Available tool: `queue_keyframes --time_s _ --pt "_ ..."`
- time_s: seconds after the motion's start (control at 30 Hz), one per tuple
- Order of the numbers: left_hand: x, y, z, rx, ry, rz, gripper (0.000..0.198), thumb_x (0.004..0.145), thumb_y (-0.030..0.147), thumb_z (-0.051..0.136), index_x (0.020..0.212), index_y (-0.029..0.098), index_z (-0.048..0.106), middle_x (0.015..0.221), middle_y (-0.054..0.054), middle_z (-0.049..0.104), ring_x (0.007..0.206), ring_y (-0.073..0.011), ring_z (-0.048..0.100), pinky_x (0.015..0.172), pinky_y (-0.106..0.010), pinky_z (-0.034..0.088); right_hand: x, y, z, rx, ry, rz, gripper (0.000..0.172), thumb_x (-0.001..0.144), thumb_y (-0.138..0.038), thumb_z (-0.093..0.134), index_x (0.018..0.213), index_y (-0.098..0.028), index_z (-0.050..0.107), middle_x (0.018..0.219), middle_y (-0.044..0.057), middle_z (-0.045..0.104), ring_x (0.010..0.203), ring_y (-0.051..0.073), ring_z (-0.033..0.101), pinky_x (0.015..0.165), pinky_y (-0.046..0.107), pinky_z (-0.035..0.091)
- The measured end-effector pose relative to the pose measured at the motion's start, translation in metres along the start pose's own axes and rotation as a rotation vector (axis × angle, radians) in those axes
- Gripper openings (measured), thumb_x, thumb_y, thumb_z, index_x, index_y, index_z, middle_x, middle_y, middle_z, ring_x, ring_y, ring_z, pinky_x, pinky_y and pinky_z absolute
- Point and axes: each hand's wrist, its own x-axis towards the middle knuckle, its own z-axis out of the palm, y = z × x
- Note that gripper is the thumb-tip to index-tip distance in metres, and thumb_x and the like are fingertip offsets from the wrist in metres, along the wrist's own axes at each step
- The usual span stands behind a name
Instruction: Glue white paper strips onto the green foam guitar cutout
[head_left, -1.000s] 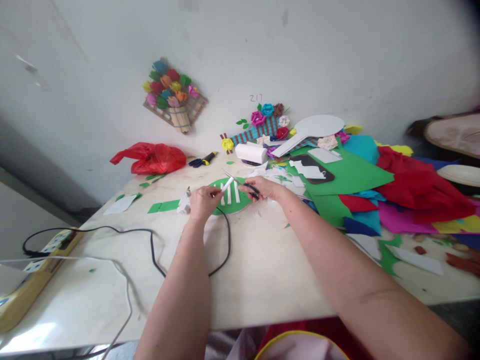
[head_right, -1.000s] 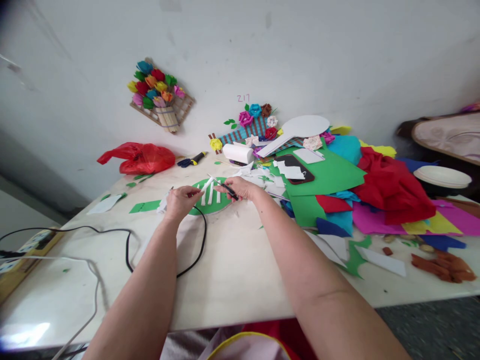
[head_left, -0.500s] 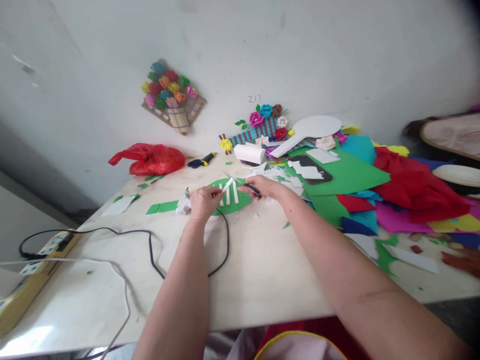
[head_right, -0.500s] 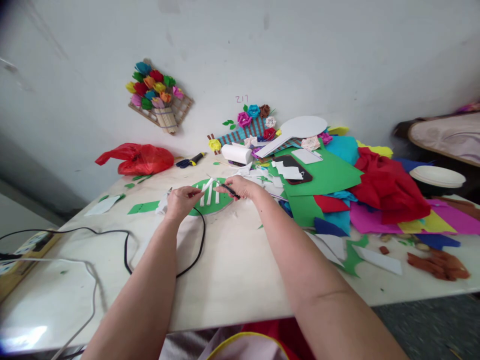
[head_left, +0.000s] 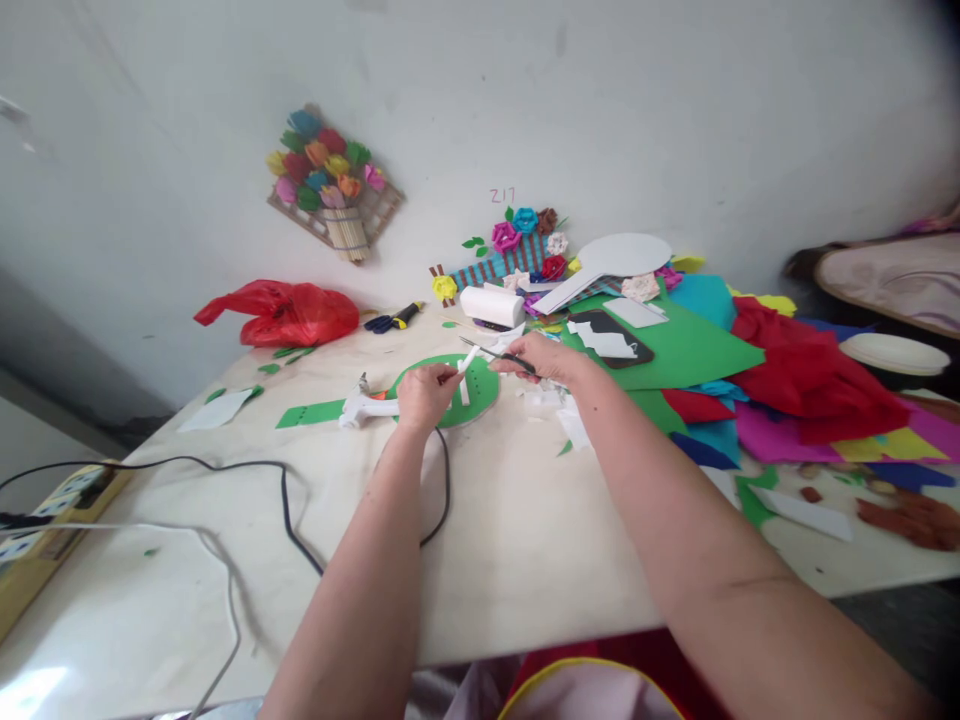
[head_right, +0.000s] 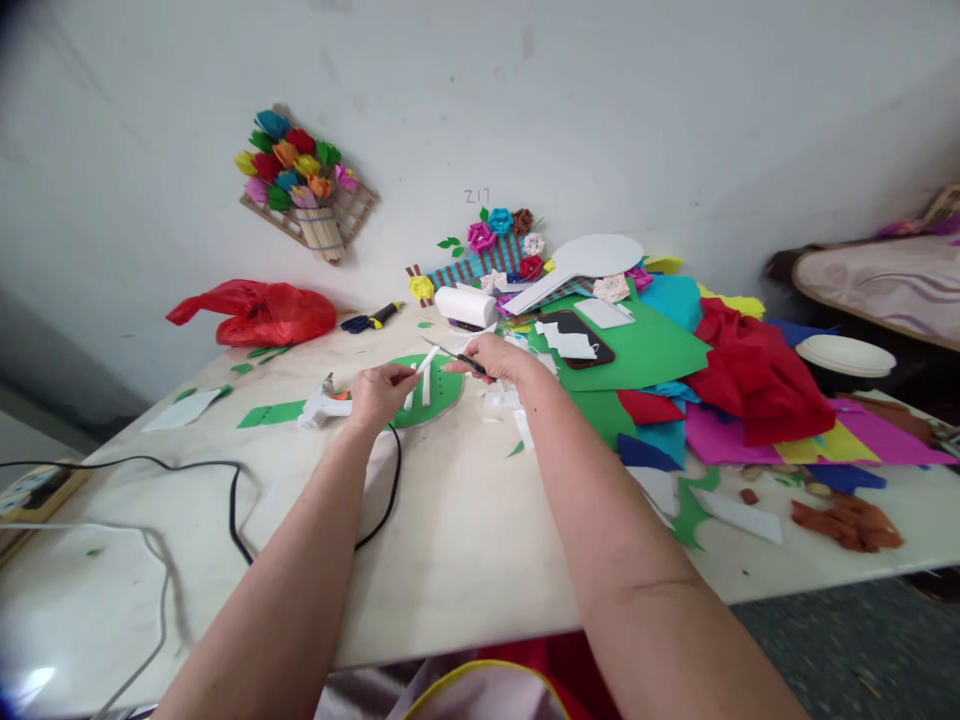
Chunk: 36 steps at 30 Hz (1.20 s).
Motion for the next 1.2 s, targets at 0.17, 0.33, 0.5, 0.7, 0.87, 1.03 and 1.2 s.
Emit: queue_keyframes --time_s 0.17,0.33,0.5,0.7,0.87,1.03,1.2 --pt "0.0 -0.001 0.002 -0.017 0.011 -0.003 0.023 0.072 0.04 0.058 0.078 0.022 0.072 0.069 -0.004 0.069 0.064 -0.0177 0.059 0.057 -0.025 0.034 0.0 0.0 0.001 0.014 0.009 0.036 0.035 0.063 -0.042 0.073 0.059 -0.014 0.052 0.04 -0.007 0.04 0.034 0.003 0.03 0.034 0.019 0.026" --pt "0.001 -0.006 0.004 -0.029 0.035 0.006 0.025 0.073 0.041 0.057 0.08 0.021 0.071 0.07 -0.004 0.069 0.065 -0.0178 0.06 0.058 -0.026 0.035 -0.002 -0.004 -0.001 0.112 -0.072 0.04 0.028 0.074 -0.036 0.063 0.062 -0.015 0.048 0.042 -0.005 0.045 0.033 0.004 0.036 0.032 0.017 0.023" --pt "0.0 -0.008 0.002 0.019 0.035 0.024 0.026 0.074 0.043 0.056 0.081 0.023 0.071 0.074 -0.003 0.069 0.069 -0.018 0.061 0.059 -0.026 0.037 -0.003 -0.003 -0.004 0.101 -0.114 0.012 0.03 0.077 -0.041 0.058 0.064 -0.016 0.046 0.043 -0.003 0.048 0.034 0.005 0.041 0.031 0.017 0.021" --pt "-0.001 -0.008 0.0 0.039 0.034 0.062 0.025 0.075 0.042 0.056 0.08 0.024 0.071 0.076 -0.003 0.07 0.07 -0.0179 0.061 0.061 -0.026 0.038 0.003 0.009 -0.007 0.079 -0.129 -0.02 0.035 0.074 -0.049 0.058 0.066 -0.016 0.048 0.046 -0.003 0.051 0.034 0.005 0.042 0.031 0.018 0.021" --pt "-0.001 -0.008 0.001 0.052 0.046 0.093 0.023 0.074 0.041 0.056 0.077 0.024 0.071 0.076 -0.004 0.07 0.07 -0.0189 0.061 0.06 -0.026 0.037 0.002 0.009 -0.006 0.103 -0.132 -0.002 0.037 0.072 -0.05 0.062 0.068 -0.015 0.052 0.045 -0.003 0.05 0.033 0.005 0.04 0.03 0.018 0.019" --pt "-0.001 -0.009 0.001 0.055 0.036 0.105 0.022 0.074 0.041 0.056 0.077 0.024 0.071 0.074 -0.003 0.07 0.07 -0.0185 0.061 0.06 -0.026 0.037 0.001 0.007 -0.006 0.166 -0.121 0.036 0.034 0.07 -0.045 0.066 0.065 -0.016 0.049 0.042 -0.005 0.046 0.032 0.004 0.035 0.03 0.017 0.023" --pt "-0.001 -0.009 0.002 0.051 0.031 0.09 0.022 0.074 0.04 0.057 0.076 0.024 0.071 0.074 -0.004 0.07 0.069 -0.0189 0.061 0.059 -0.026 0.037 0.001 0.007 -0.006 0.127 -0.076 0.028 0.033 0.067 -0.04 0.07 0.06 -0.015 0.049 0.041 -0.006 0.042 0.032 0.002 0.031 0.031 0.017 0.022"
